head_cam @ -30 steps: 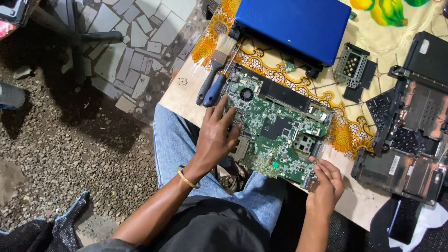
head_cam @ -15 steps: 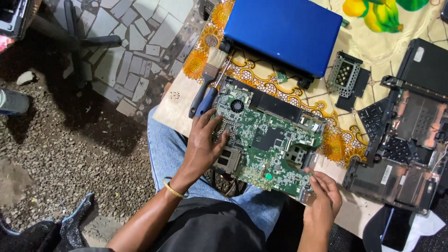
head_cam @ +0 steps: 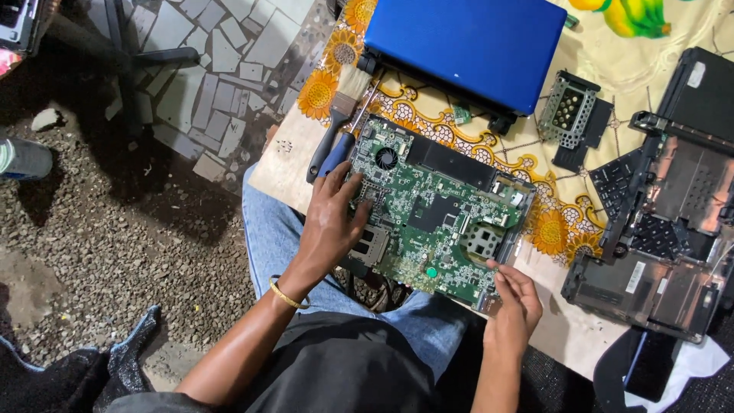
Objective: The person handles a laptop motherboard, turning it over and inspecting both sides. They place the board into the laptop chassis, then remove it again to continue handling it on their lap.
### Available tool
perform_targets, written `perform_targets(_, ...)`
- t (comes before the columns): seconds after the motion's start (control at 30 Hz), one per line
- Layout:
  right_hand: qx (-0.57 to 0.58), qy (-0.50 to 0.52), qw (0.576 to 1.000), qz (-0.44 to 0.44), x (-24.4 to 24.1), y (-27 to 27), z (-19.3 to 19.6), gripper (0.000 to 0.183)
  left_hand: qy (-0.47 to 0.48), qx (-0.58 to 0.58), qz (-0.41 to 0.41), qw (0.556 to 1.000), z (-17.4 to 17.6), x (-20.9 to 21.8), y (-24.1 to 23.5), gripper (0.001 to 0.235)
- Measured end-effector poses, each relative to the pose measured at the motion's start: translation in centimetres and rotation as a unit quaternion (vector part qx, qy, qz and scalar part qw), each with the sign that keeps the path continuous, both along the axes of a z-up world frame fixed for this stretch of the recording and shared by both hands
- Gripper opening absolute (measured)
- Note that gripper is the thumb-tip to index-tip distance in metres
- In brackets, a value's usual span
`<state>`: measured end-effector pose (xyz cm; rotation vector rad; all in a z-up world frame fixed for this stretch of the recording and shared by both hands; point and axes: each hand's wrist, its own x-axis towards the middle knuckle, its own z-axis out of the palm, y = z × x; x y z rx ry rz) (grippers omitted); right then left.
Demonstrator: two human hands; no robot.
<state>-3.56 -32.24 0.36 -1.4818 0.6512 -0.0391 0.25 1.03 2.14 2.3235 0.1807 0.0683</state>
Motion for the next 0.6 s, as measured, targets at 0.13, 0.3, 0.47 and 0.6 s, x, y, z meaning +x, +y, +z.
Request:
perform_targets(0.13, -0.007, -0.023, 1.000, 0.017, -0.2, -0.2, -0.8, 0.018, -0.037, -0.007, -0.021, 0.999, 0.5, -1.9, 0.4, 0.051)
perform_targets(0.3, -0.013, -0.025, 1.000, 0.013, 0.0, -0.2, -1.0, 0.017, -0.059, -0.009, 0.000, 0.998, 0.8, -5.0, 1.1, 0.050)
perform_targets(0.47, -0.017, -0.016, 0.999, -0.039, 0.1, 0.5, -0.6, 0.017, -0.038, -0.065, 0.036, 0.997, 0.0, -5.7, 1.0, 0.045)
perform_targets(0.6, 0.036, 0.005, 0.993, -0.112, 0.4, 0.9, 1.0, 0.015, 0.056, -0.156, 0.095, 0.981, 1.6, -4.7, 1.3, 0.043)
